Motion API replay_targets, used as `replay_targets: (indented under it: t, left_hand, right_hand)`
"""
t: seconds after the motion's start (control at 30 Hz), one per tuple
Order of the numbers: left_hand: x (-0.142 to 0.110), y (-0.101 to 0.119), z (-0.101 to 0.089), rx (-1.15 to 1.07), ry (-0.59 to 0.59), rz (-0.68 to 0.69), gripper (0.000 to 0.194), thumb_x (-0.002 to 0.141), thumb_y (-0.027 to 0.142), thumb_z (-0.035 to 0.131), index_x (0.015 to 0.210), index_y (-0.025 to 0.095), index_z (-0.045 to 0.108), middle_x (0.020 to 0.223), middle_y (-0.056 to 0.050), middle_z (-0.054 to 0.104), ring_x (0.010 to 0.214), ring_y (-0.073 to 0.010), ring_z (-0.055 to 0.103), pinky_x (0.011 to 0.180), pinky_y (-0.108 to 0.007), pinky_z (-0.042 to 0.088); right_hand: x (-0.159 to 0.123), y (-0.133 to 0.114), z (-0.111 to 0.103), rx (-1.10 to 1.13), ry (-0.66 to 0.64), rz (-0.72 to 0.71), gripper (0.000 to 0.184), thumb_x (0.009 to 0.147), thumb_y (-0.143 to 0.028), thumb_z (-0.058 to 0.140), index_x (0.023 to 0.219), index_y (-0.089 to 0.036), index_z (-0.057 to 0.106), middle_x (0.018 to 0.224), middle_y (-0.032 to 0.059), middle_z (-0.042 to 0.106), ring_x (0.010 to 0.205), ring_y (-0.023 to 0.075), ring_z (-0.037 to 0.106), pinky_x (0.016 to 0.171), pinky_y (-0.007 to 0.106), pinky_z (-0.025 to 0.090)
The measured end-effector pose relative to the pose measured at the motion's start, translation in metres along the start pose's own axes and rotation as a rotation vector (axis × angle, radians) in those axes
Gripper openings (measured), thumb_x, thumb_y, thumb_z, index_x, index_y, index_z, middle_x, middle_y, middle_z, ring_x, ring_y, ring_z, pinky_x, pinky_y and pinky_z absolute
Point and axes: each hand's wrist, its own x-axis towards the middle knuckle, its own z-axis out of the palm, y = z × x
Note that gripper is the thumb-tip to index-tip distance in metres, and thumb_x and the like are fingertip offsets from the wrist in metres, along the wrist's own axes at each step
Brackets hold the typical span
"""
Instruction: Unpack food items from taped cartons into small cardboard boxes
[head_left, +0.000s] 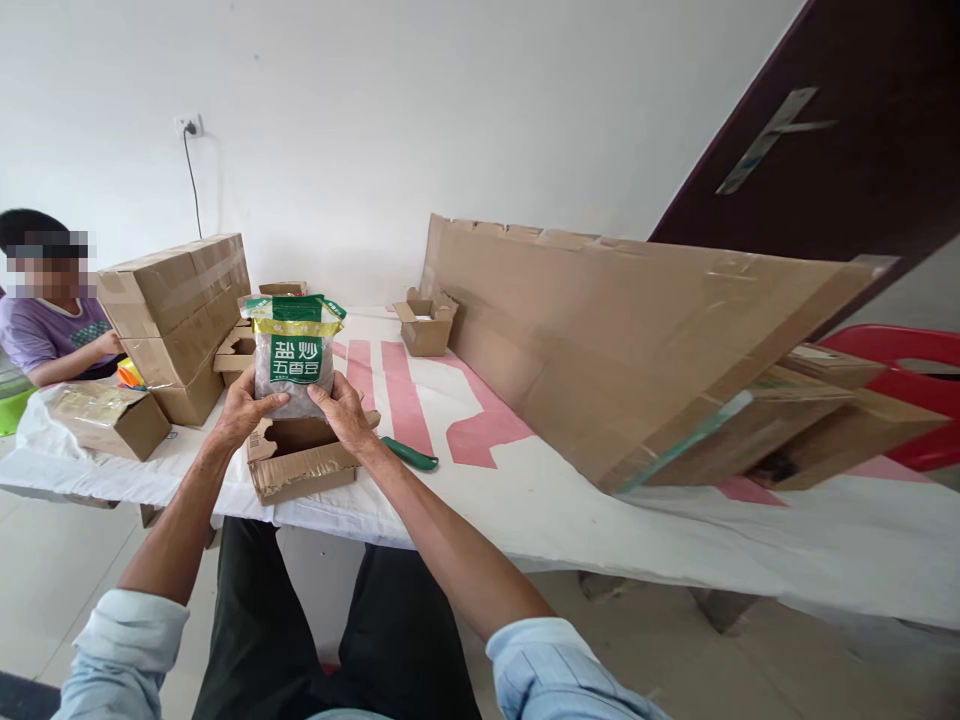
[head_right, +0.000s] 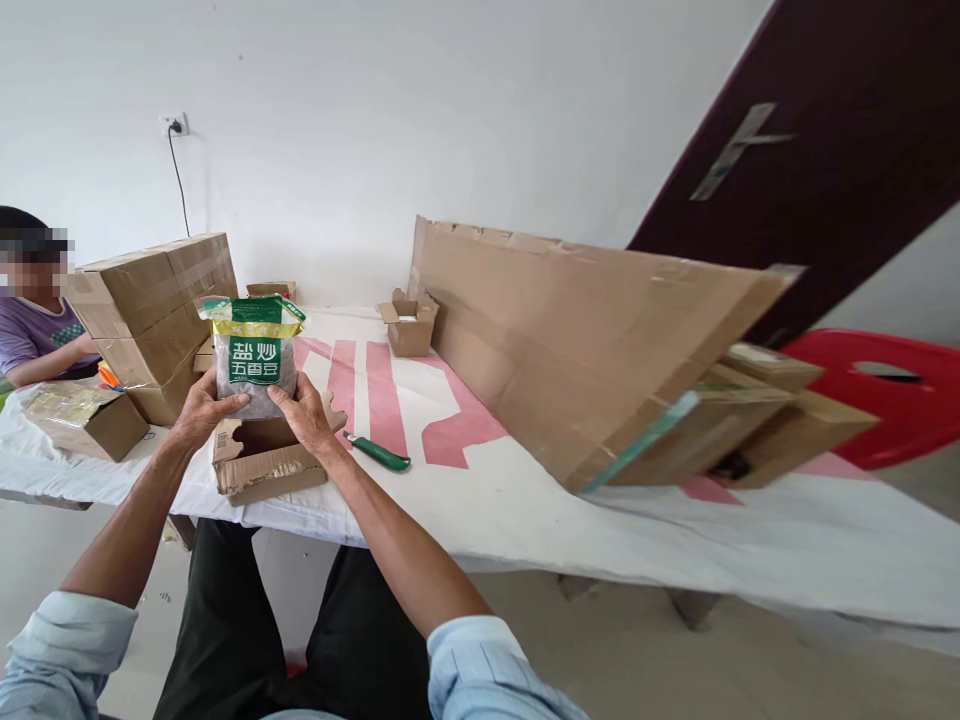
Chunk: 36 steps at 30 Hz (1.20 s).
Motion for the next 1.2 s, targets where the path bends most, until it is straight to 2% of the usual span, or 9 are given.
replay_targets:
  t: [0.23,0.63,0.73,0.83,0.93,1.0,1.07,1.13,1.2]
  left_hand:
    - [0.006,-0.003,-0.003,0.014,-0.015,0.017,0.067,0.060,0.043,0.114,0.116,0.019,0.085,0.108,-0.007,0.085,0.095,-0.0242,0.075,0.087,-0.033,0.060]
    - [0.020,-0.024,-0.020,0.070,-0.059,-0.106,0.066,0.059,0.042,0.114,0.112,0.017,0.084,0.106,-0.008,0.086,0.094,-0.0253,0.076,0.086,-0.034,0.060]
    - [0.021,-0.029,-0.020,0.053,-0.025,-0.098,0.067,0.057,0.043,0.115,0.111,0.017,0.083,0.104,-0.008,0.086,0.091,-0.0244,0.077,0.085,-0.034,0.062]
    - [0.024,-0.030,-0.024,0.011,0.032,-0.023,0.071,0.054,0.045,0.115,0.111,0.018,0.083,0.105,-0.008,0.087,0.091,-0.0258,0.079,0.087,-0.037,0.064]
    - [0.034,-0.017,-0.040,0.016,0.138,0.117,0.073,0.052,0.046,0.116,0.112,0.020,0.083,0.110,-0.006,0.088,0.096,-0.0254,0.081,0.090,-0.037,0.066]
    - [0.043,-0.001,-0.058,0.047,0.232,0.231,0.074,0.052,0.047,0.115,0.114,0.023,0.082,0.112,-0.004,0.088,0.100,-0.0253,0.082,0.093,-0.036,0.067]
    - [0.052,0.016,-0.080,0.090,0.315,0.340,0.073,0.056,0.049,0.114,0.117,0.026,0.080,0.113,-0.001,0.087,0.108,-0.0251,0.082,0.100,-0.037,0.067]
    - [0.058,0.029,-0.099,0.131,0.354,0.428,0.071,0.060,0.049,0.113,0.119,0.028,0.078,0.110,0.003,0.087,0.115,-0.0240,0.081,0.107,-0.039,0.066]
    - [0.061,0.031,-0.113,0.159,0.381,0.460,0.069,0.059,0.046,0.113,0.115,0.027,0.078,0.105,0.005,0.087,0.113,-0.0227,0.081,0.109,-0.040,0.066]
  right_hand:
    - [0.005,0.004,0.002,0.007,0.030,-0.010,0.052,0.085,-0.069,0.081,0.111,-0.025,0.070,0.115,0.0072,0.083,0.112,0.0306,0.071,0.099,0.043,0.060]
    - [0.020,0.031,0.012,0.044,0.074,0.101,0.051,0.078,-0.067,0.082,0.104,-0.025,0.070,0.107,0.0051,0.083,0.107,0.0292,0.073,0.095,0.042,0.060]
    - [0.022,0.030,0.014,-0.004,0.050,0.080,0.051,0.079,-0.067,0.083,0.104,-0.024,0.070,0.104,0.0040,0.083,0.106,0.0280,0.073,0.094,0.040,0.061]
    - [0.028,0.021,0.011,0.007,-0.048,0.009,0.055,0.080,-0.067,0.086,0.110,-0.023,0.071,0.105,0.0039,0.083,0.107,0.0270,0.075,0.095,0.039,0.063]
    - [0.039,0.007,-0.009,0.037,-0.077,-0.090,0.059,0.084,-0.066,0.086,0.123,-0.024,0.073,0.114,0.0067,0.084,0.111,0.0269,0.078,0.097,0.040,0.065]
    - [0.049,0.003,-0.033,0.003,0.021,-0.148,0.056,0.087,-0.066,0.085,0.124,-0.025,0.075,0.119,0.0083,0.084,0.114,0.0261,0.079,0.101,0.040,0.065]
    - [0.056,0.007,-0.062,-0.037,0.132,-0.160,0.052,0.088,-0.068,0.083,0.115,-0.024,0.077,0.118,0.0088,0.084,0.113,0.0251,0.079,0.103,0.040,0.064]
    - [0.059,0.022,-0.085,-0.076,0.193,-0.088,0.051,0.086,-0.071,0.078,0.103,-0.023,0.076,0.106,0.0078,0.083,0.103,0.0235,0.078,0.093,0.037,0.065]
    - [0.053,0.044,-0.097,-0.141,0.201,0.049,0.050,0.088,-0.072,0.072,0.091,-0.022,0.072,0.091,0.0046,0.078,0.087,0.0202,0.074,0.079,0.033,0.062]
